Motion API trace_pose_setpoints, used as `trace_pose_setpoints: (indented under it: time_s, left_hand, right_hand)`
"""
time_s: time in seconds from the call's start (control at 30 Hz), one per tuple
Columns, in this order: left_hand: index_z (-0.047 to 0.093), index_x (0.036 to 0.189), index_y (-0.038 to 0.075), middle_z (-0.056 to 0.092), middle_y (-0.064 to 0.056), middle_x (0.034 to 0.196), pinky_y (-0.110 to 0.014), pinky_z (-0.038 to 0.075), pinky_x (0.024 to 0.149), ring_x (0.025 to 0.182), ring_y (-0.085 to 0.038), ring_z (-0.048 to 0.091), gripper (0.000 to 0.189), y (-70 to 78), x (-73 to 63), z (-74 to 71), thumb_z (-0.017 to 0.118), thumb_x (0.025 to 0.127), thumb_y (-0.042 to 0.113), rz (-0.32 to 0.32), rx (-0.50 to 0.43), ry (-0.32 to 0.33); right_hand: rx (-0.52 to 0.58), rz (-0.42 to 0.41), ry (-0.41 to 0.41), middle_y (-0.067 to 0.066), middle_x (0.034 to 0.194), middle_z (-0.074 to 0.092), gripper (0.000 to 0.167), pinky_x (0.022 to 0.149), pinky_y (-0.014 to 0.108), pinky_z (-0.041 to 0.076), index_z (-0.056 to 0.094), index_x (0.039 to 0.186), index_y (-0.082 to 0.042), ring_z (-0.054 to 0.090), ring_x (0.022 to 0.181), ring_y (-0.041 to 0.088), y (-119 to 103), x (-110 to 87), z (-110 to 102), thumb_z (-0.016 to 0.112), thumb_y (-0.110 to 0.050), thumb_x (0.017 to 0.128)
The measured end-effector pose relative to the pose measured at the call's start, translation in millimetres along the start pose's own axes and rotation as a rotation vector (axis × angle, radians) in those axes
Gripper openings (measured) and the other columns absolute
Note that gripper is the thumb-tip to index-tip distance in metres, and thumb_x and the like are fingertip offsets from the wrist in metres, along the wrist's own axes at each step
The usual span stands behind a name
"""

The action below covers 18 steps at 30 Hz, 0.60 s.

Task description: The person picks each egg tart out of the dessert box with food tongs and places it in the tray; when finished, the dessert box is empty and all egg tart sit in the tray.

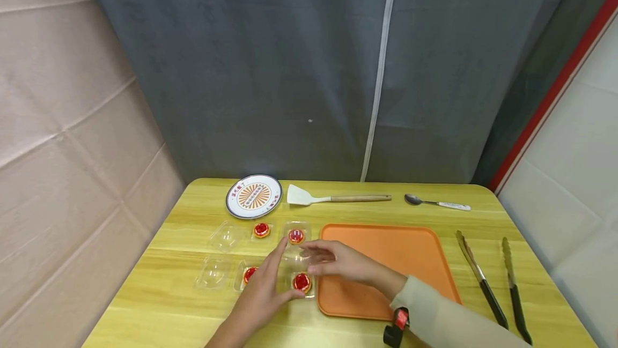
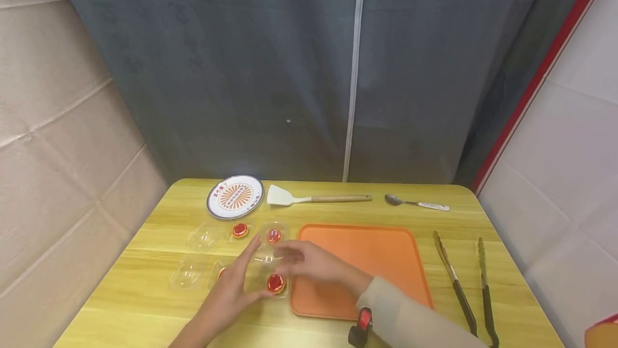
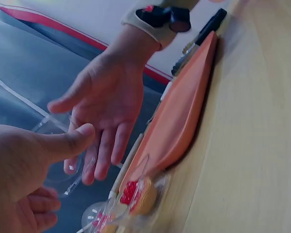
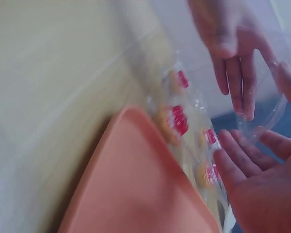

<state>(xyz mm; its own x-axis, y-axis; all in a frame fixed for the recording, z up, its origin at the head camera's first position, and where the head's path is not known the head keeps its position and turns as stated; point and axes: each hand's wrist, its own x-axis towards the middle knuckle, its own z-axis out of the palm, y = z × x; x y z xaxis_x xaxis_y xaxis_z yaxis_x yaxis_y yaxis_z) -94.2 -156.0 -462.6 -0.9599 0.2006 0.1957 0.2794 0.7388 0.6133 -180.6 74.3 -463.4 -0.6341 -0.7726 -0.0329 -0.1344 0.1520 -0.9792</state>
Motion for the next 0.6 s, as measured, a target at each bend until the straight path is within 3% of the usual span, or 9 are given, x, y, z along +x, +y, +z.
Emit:
trace_pose_setpoints:
  time_s: [0.17, 0.3, 0.47, 0.6]
  left_hand:
    - [0.015, 0.166, 0.035, 0.056, -0.01, 0.149, -0.05, 0.058, 0.097, 0.123, -0.033, 0.065, 0.122, -7.3, 0.3, -3.7, 0.093, 0.073, 0.029, 0.169, 0.134, 0.047]
    - [0.022, 0.166, 0.03, 0.065, -0.004, 0.134, -0.043, 0.062, 0.09, 0.112, -0.025, 0.07, 0.116, -12.8, 1.8, -6.0, 0.093, 0.074, 0.025, 0.265, 0.203, 0.068]
    - [0.027, 0.165, 0.028, 0.069, 0.002, 0.115, -0.036, 0.062, 0.086, 0.1, -0.016, 0.07, 0.11, -17.2, 4.9, -8.0, 0.092, 0.076, 0.024, 0.318, 0.237, 0.089]
    - [0.03, 0.164, 0.025, 0.067, 0.003, 0.107, -0.033, 0.062, 0.083, 0.095, -0.013, 0.068, 0.104, -18.5, 7.0, -8.9, 0.09, 0.079, 0.024, 0.32, 0.215, 0.077]
  right_hand:
    - [0.396, 0.095, -0.12, 0.032, 0.145, 0.054, 0.058, 0.108, 0.042, 0.052, 0.038, 0.153, 0.009, 0.063, 0.127, 0.036, 2, -1.0, -2, 0.049, -0.03, 0.111]
    - [0.595, 0.176, -0.208, 0.031, 0.142, 0.057, 0.063, 0.11, 0.046, 0.049, 0.039, 0.151, 0.01, 0.065, 0.124, 0.032, 3, -2.7, 0, 0.04, -0.04, 0.112]
    - [0.673, 0.226, -0.26, 0.027, 0.137, 0.062, 0.063, 0.112, 0.052, 0.045, 0.047, 0.145, 0.006, 0.066, 0.123, 0.034, 4, -2.4, 4, 0.035, -0.047, 0.112]
    - [0.598, 0.216, -0.204, 0.027, 0.137, 0.062, 0.065, 0.108, 0.05, 0.049, 0.047, 0.146, 0.007, 0.067, 0.121, 0.035, 6, -2.2, 5, 0.038, -0.047, 0.111]
